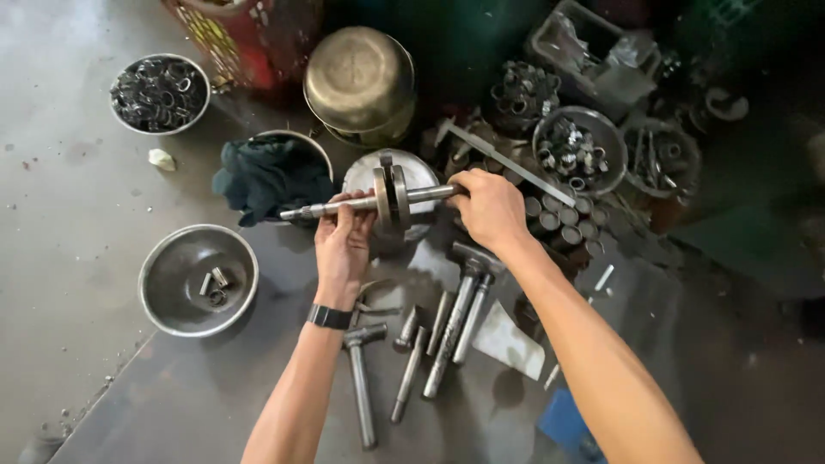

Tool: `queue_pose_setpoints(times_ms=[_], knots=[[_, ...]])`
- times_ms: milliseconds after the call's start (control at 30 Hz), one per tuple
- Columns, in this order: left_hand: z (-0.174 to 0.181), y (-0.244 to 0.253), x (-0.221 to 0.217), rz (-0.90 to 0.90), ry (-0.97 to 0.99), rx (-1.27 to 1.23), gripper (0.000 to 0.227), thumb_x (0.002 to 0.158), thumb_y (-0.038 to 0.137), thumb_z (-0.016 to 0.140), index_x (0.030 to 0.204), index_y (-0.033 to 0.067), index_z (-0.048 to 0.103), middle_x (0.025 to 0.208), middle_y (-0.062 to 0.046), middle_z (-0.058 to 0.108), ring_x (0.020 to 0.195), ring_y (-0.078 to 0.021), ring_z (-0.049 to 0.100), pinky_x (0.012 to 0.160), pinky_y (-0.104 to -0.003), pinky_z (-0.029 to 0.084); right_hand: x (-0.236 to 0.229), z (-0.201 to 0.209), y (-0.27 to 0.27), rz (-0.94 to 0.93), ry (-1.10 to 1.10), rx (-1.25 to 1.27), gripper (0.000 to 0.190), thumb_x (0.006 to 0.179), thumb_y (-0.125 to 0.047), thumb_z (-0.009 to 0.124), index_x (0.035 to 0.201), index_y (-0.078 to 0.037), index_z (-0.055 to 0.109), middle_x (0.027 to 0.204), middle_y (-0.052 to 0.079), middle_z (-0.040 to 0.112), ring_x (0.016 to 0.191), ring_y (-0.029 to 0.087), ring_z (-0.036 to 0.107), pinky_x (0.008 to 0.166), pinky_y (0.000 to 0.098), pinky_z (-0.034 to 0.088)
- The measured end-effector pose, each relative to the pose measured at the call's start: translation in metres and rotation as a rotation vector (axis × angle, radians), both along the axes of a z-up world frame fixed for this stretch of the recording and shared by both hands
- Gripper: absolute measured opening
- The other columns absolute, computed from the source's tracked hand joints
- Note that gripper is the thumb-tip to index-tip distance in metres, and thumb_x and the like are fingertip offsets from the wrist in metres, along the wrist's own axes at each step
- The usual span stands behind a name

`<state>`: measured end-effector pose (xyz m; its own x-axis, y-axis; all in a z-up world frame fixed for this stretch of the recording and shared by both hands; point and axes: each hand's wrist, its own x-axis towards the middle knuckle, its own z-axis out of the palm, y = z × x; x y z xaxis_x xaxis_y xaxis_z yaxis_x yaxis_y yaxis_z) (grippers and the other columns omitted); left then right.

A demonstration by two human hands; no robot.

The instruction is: The person assembles a mechanical shaft with multiple circular components, using a dial indicator to measure alignment. They repeatedly rotate the shaft, adjust the components, and use a hammer to tap parts into place.

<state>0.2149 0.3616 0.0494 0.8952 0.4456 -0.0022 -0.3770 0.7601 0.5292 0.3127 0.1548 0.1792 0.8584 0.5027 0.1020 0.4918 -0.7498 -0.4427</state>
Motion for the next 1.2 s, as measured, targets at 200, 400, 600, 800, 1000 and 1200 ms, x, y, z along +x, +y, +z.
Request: queue_pose_setpoints(times_ms=[200,400,600,800,1000,1200], knots=[[-0.012,0.007,0.027,0.069,0.072,-0.001,0.022,0.107,0.012,0.058,0.126,0.0002,0.057,0.128,-0.014,0.065,0.118,-0.0280,0.064,0.102,-0.043,0.054,0.030,-0.006,0.023,0.014,0.082,0.027,0.043,0.084,-0.014,0.071,0.127,-0.011,0.067,0.123,0.014,0.069,0.114,0.037,0.062,0.096,0.0467,0.048],[-0.010,0.002,0.030,0.086,0.083,-0.029,0.020,0.106,0.013,0.057,0.123,0.0016,0.055,0.124,-0.013,0.065,0.119,-0.0298,0.066,0.102,-0.044,0.057,0.005,0.019,0.062,0.273,-0.011,0.460,0.060,0.082,-0.003,0.063,0.141,-0.003,0.056,0.140,0.021,0.060,0.134,0.039,0.055,0.115,0.0431,0.042],[-0.015,0.003,0.036,0.110,0.084,-0.041,0.021,0.106,0.012,0.056,0.124,0.0012,0.055,0.126,-0.015,0.065,0.119,-0.0304,0.066,0.100,-0.043,0.057,-0.090,-0.032,0.030,0.254,-0.331,0.394,0.033,0.081,0.000,0.068,0.114,-0.003,0.071,0.127,0.013,0.069,0.125,0.037,0.060,0.107,0.0481,0.047],[0.009,-0.002,-0.002,0.083,0.205,0.025,0.029,0.104,0.012,0.060,0.130,-0.0024,0.057,0.127,-0.013,0.067,0.111,-0.0218,0.068,0.095,-0.035,0.059,-0.155,-0.088,-0.001,0.089,-0.133,0.421,0.025,0.081,0.004,0.066,0.105,-0.002,0.072,0.128,0.016,0.070,0.116,0.036,0.063,0.098,0.0445,0.052],[-0.010,-0.037,-0.106,0.030,0.512,0.830,0.018,0.098,0.007,0.066,0.113,-0.0013,0.068,0.094,-0.010,0.072,0.078,-0.0164,0.069,0.066,-0.027,0.056,-0.188,-0.152,-0.018,-0.223,0.242,0.402,0.019,0.091,-0.004,0.068,0.109,-0.004,0.073,0.109,0.013,0.071,0.098,0.031,0.070,0.086,0.0400,0.056],[-0.050,-0.065,-0.166,-0.105,0.417,1.417,0.024,0.091,-0.002,0.063,0.114,0.0012,0.067,0.106,-0.014,0.069,0.091,-0.0311,0.069,0.078,-0.037,0.055,-0.219,-0.197,-0.008,-0.041,0.176,0.133,0.025,0.082,-0.009,0.073,0.106,-0.003,0.071,0.098,0.016,0.067,0.092,0.036,0.067,0.073,0.0460,0.056]])
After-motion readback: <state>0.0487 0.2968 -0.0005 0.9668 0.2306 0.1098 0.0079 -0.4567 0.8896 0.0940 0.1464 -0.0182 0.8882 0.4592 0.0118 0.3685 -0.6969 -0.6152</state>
